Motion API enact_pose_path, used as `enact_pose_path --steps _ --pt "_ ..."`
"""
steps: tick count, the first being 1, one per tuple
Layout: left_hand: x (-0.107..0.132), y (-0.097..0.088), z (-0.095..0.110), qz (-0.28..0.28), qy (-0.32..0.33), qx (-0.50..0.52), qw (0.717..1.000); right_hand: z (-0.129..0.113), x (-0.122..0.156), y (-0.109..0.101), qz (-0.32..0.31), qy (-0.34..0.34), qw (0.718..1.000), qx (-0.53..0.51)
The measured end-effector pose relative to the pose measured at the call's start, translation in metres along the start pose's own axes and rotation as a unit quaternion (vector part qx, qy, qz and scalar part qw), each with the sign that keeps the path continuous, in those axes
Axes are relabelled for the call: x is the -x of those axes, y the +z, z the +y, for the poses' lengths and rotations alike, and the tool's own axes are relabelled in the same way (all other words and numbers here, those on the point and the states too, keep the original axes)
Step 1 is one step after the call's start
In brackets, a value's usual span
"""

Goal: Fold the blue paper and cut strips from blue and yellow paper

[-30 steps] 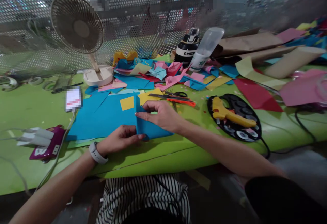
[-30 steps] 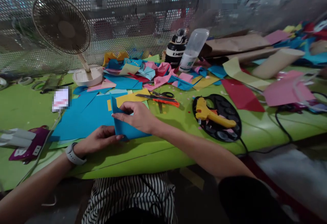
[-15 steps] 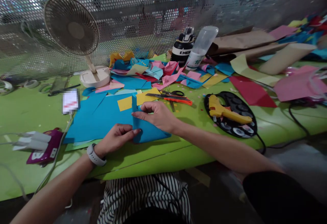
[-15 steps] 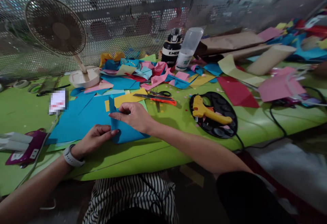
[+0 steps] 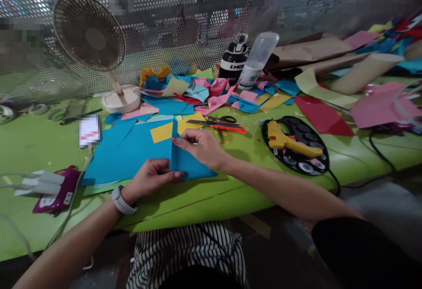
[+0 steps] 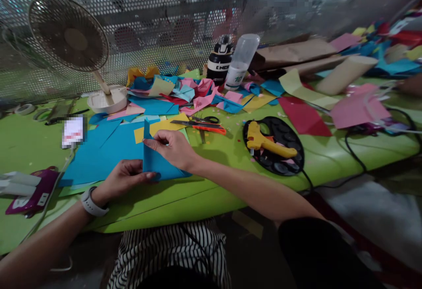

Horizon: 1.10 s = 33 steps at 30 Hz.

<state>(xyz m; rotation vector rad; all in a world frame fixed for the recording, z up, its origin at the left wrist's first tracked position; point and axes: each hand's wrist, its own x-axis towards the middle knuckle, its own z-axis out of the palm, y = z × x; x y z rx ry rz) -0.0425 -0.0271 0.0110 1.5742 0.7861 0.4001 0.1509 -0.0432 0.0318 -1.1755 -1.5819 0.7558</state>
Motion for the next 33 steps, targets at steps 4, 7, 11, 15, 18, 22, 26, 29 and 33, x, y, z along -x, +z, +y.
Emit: enact_pose_path --steps 4,7,11,15,18,22,26,29,33 --pt "0.000 0.001 0.002 -0.003 0.000 0.029 1.000 0.001 0.001 0.002 0.003 -0.002 1.000 -0.004" --pt "0.000 0.002 0.002 0.000 -0.002 0.029 1.000 0.002 0.001 0.003 0.008 -0.007 1.000 -0.002" --pt "0.000 0.002 0.001 0.000 0.001 0.025 1.000 0.003 0.001 0.004 0.014 -0.005 1.000 -0.014" --pt "0.000 0.003 0.003 -0.005 0.001 0.041 0.999 0.003 0.002 0.004 0.015 -0.007 1.000 -0.015" --pt "0.000 0.002 0.004 -0.007 -0.004 0.031 1.000 0.004 0.002 0.004 0.019 -0.009 1.000 -0.014" --pt "0.000 0.001 0.004 -0.007 -0.009 0.032 0.999 0.005 0.002 0.005 0.019 -0.007 1.000 -0.012" --pt "-0.002 0.001 0.001 0.017 0.019 -0.002 1.000 0.006 0.003 0.006 0.019 -0.011 1.000 -0.006" --pt "-0.002 0.000 0.001 0.017 0.023 -0.023 0.999 0.007 0.003 0.006 0.020 -0.011 1.000 -0.003" --pt "-0.002 0.000 0.003 0.034 0.038 -0.038 0.998 0.010 0.002 0.008 0.007 -0.009 1.000 -0.007"
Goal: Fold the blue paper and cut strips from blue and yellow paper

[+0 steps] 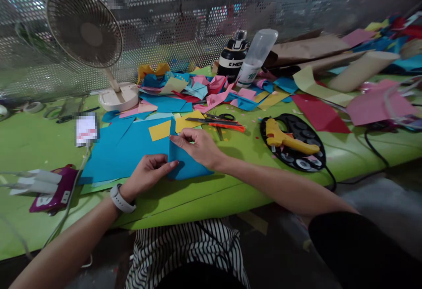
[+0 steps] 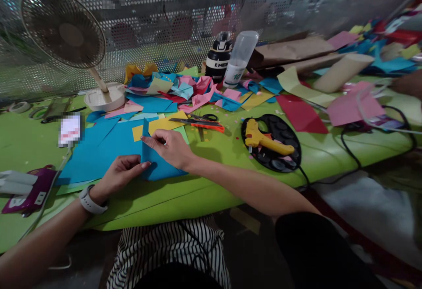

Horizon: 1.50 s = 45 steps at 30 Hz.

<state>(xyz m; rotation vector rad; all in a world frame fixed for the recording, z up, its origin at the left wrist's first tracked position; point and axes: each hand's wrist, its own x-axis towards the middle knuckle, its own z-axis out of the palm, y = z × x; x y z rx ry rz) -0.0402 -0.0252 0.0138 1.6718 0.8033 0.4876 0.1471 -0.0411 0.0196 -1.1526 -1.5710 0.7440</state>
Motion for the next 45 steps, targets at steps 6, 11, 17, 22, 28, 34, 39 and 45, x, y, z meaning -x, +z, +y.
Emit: enact_pose_path --steps 6,11,17,22,28,34,39,45 --pt "-0.004 -0.008 -0.001 0.117 0.059 0.025 0.991 -0.002 -0.007 -0.009 -0.021 0.088 0.992 -0.087" --pt "-0.007 -0.021 -0.005 0.198 0.072 0.090 0.973 -0.007 -0.013 -0.035 -0.094 0.104 0.985 -0.097" --pt "-0.004 -0.019 -0.001 0.174 0.104 -0.013 0.979 0.001 -0.013 -0.042 -0.299 0.171 0.933 -0.101" --pt "-0.003 -0.017 0.001 0.198 0.127 -0.073 0.969 0.001 -0.012 -0.037 -0.316 0.215 0.913 -0.143" --pt "-0.006 -0.024 0.001 0.258 0.151 -0.097 0.949 -0.004 -0.018 -0.049 -0.313 0.207 0.914 -0.151" --pt "-0.011 -0.033 -0.005 0.304 0.111 0.020 0.946 0.002 -0.027 -0.071 -0.254 0.205 0.933 -0.152" --pt "-0.015 -0.032 -0.004 0.305 0.081 0.201 0.927 0.008 -0.027 -0.056 -0.150 0.184 0.941 -0.241" --pt "-0.015 -0.016 -0.002 0.285 0.030 0.263 0.921 0.012 -0.007 0.007 -0.095 0.120 0.952 -0.266"
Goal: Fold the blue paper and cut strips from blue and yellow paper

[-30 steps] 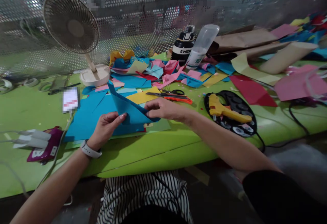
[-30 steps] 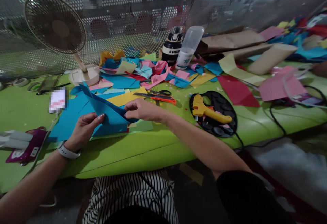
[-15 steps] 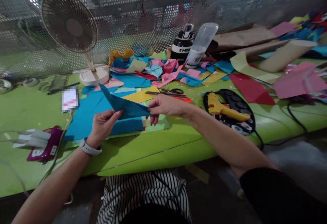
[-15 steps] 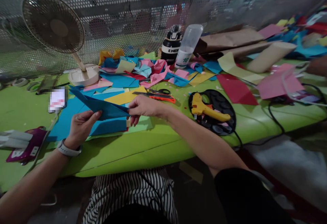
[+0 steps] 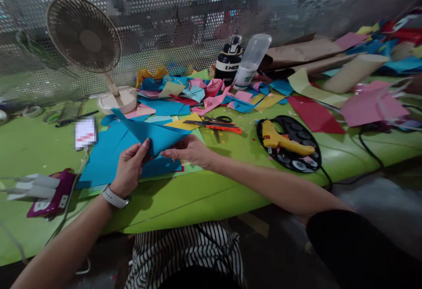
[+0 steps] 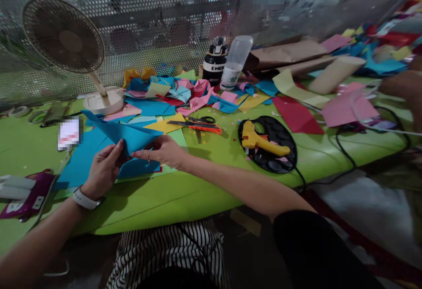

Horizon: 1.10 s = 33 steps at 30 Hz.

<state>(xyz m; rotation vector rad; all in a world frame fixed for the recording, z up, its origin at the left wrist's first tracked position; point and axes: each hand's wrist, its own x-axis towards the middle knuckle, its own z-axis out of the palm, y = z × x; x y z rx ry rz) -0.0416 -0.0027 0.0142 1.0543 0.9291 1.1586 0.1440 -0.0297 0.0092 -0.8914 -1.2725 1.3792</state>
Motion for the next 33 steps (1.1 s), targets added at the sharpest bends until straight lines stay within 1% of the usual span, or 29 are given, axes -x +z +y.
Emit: enact_pose_path --steps 2,4,9,11,14,17,19,23,28,29,30,31,33 --pt "0.001 0.001 -0.003 0.000 -0.012 -0.011 1.000 0.006 0.000 0.008 0.031 0.003 1.000 0.006" --pt "0.002 0.001 -0.005 -0.003 -0.020 -0.021 1.000 0.008 0.001 0.010 0.058 0.014 0.998 0.018" --pt "0.001 0.001 -0.008 -0.002 -0.020 -0.020 1.000 0.006 0.003 0.010 0.088 0.025 0.996 0.007" --pt "0.001 0.001 -0.008 0.001 -0.015 -0.017 1.000 0.006 0.004 0.010 0.097 0.013 0.995 -0.001" --pt "0.001 0.001 -0.007 0.005 -0.011 -0.013 1.000 0.005 0.005 0.008 0.111 -0.023 0.993 -0.007" --pt "0.001 0.002 -0.006 0.017 -0.014 0.003 1.000 0.002 0.006 0.004 0.146 -0.072 0.987 -0.011" --pt "0.001 0.003 -0.004 0.019 -0.018 0.010 1.000 0.000 0.006 0.002 0.161 -0.092 0.983 -0.013" --pt "0.002 0.002 -0.002 0.017 -0.015 0.017 1.000 -0.002 0.004 -0.005 0.182 -0.103 0.978 -0.020" --pt "-0.001 -0.003 -0.003 0.034 -0.009 0.033 0.999 -0.007 -0.001 -0.019 0.269 -0.105 0.956 -0.053" --pt "-0.002 -0.003 -0.003 0.039 -0.008 0.041 0.998 -0.007 -0.001 -0.019 0.273 -0.100 0.955 -0.064" --pt "-0.002 -0.003 -0.004 0.044 -0.008 0.047 0.998 -0.006 0.000 -0.017 0.260 -0.089 0.959 -0.073" --pt "-0.002 -0.001 -0.005 0.048 -0.010 0.053 0.997 -0.004 0.000 -0.014 0.234 -0.073 0.967 -0.075" --pt "0.000 0.003 -0.007 0.050 -0.018 0.059 0.997 0.000 0.003 -0.004 0.159 -0.027 0.985 -0.054"
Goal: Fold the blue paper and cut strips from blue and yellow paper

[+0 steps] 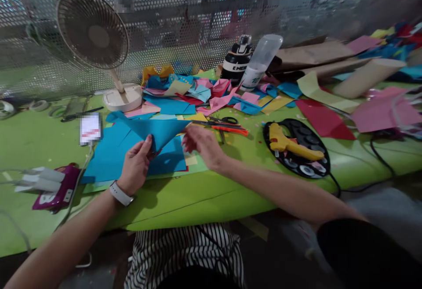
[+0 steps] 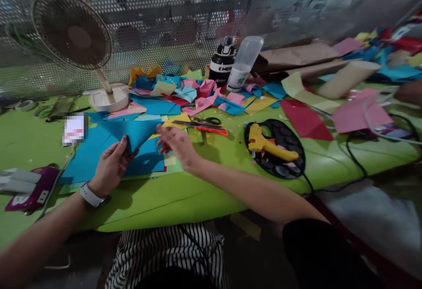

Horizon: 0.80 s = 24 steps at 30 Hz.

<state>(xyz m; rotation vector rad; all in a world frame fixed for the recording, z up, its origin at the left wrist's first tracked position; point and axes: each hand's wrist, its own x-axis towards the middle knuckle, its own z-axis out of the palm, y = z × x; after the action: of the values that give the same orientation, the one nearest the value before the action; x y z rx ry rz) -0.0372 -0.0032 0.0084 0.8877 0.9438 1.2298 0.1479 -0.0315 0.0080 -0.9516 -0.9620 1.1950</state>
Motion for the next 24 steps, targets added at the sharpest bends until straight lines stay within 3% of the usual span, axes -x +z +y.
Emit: enact_pose_path --steps 3,7,14,24 --pt "0.005 0.005 -0.003 -0.005 -0.017 -0.004 1.000 0.008 0.007 0.013 -0.086 0.047 0.994 0.054" --pt "0.010 0.002 -0.010 -0.026 -0.012 -0.065 0.997 0.016 0.010 0.018 -0.117 0.066 0.987 0.084" --pt "0.006 -0.010 -0.016 -0.054 0.057 -0.127 0.989 0.018 0.011 0.013 -0.092 0.059 0.991 0.082" --pt "-0.003 -0.013 -0.006 -0.033 0.079 -0.123 0.989 0.004 -0.005 -0.003 0.014 -0.078 0.995 0.055"
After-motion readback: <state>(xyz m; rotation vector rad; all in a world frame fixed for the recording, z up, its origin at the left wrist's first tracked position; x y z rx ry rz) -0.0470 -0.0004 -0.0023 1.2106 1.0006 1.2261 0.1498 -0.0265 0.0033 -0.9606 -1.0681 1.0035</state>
